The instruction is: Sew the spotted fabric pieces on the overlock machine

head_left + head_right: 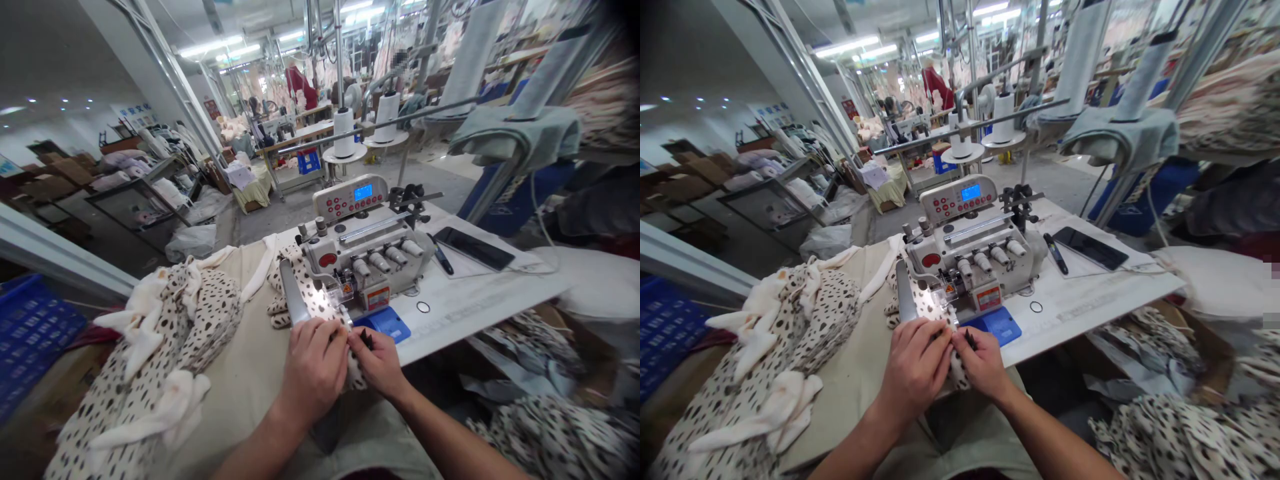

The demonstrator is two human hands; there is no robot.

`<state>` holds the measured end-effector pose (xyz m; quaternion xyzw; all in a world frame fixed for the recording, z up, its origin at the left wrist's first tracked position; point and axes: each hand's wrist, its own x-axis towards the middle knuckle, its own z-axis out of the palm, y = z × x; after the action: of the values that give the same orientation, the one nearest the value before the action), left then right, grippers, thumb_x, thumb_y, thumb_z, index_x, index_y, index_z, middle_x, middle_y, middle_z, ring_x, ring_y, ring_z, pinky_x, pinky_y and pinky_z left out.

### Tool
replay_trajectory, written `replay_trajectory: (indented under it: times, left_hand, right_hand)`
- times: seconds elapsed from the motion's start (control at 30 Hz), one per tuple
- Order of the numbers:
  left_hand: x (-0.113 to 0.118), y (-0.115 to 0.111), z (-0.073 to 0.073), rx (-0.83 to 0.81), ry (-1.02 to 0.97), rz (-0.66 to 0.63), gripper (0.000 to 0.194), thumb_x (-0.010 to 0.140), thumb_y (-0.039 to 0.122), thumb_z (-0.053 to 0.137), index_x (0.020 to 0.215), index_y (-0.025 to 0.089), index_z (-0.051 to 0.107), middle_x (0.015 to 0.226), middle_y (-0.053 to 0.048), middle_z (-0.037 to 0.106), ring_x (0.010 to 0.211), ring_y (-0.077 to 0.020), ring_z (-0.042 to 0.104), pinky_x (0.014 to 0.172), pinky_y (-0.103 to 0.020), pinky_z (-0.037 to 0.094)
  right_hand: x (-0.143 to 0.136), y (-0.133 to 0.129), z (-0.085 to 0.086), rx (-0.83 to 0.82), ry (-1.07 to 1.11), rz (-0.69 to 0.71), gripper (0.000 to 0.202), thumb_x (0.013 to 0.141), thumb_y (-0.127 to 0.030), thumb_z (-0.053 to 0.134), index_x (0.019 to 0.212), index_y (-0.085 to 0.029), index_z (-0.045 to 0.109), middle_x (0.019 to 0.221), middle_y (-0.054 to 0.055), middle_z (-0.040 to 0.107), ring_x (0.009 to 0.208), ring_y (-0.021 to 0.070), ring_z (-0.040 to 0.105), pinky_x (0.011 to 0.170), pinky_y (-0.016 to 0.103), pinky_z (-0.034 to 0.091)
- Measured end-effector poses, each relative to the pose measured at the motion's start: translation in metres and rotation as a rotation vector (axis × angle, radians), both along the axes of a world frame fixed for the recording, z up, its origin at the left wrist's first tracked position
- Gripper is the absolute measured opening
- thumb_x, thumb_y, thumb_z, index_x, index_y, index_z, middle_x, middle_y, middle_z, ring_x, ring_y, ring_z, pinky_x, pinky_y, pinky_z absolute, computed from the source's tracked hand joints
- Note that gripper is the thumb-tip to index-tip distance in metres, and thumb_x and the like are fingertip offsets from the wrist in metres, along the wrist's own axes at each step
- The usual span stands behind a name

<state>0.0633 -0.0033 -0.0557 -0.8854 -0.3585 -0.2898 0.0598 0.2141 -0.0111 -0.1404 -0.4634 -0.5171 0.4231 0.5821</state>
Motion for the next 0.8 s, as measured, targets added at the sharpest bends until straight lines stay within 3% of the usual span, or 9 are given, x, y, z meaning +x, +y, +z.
replay_trajectory:
  times: [0.37,0.5,0.63,0.8]
  left_hand:
    - [-0.003,0.005,0.006,-0.006,-0.008,0.014,0.022,0.09,0.017,0.06,0.11,0.02,0.067,0.11,-0.008,0.069,0.104,-0.0243,0.06,0.095,-0.045,0.043]
    - [-0.008,0.01,0.011,-0.067,-0.014,0.023,0.024,0.089,0.024,0.062,0.113,0.021,0.066,0.113,-0.01,0.068,0.113,-0.0268,0.059,0.099,-0.046,0.042]
    - [-0.016,0.024,0.012,-0.102,0.007,0.032,0.03,0.09,0.033,0.062,0.118,0.022,0.064,0.123,-0.011,0.065,0.123,-0.0288,0.056,0.107,-0.049,0.041]
    - [-0.025,0.058,0.013,-0.16,0.01,0.066,0.028,0.09,0.038,0.064,0.113,0.022,0.066,0.12,-0.01,0.067,0.122,-0.0284,0.057,0.105,-0.049,0.045]
  right_hand:
    - [-0.003,0.004,-0.001,-0.072,0.09,-0.008,0.04,0.093,-0.047,0.061,0.066,-0.018,0.064,0.054,-0.001,0.057,0.052,0.013,0.05,0.055,0.026,0.043]
    - [-0.003,0.006,0.002,-0.09,0.149,-0.018,0.044,0.091,-0.049,0.064,0.06,-0.018,0.061,0.053,-0.001,0.058,0.05,0.0122,0.049,0.054,0.027,0.042]
    - [-0.002,0.007,0.0,-0.11,0.169,-0.011,0.044,0.09,-0.052,0.063,0.064,-0.017,0.065,0.052,0.0,0.059,0.049,0.0128,0.049,0.05,0.027,0.041]
    - [0.0,0.008,-0.005,-0.113,0.175,-0.013,0.042,0.088,-0.053,0.066,0.067,-0.017,0.066,0.05,-0.001,0.058,0.046,0.0122,0.048,0.048,0.026,0.039]
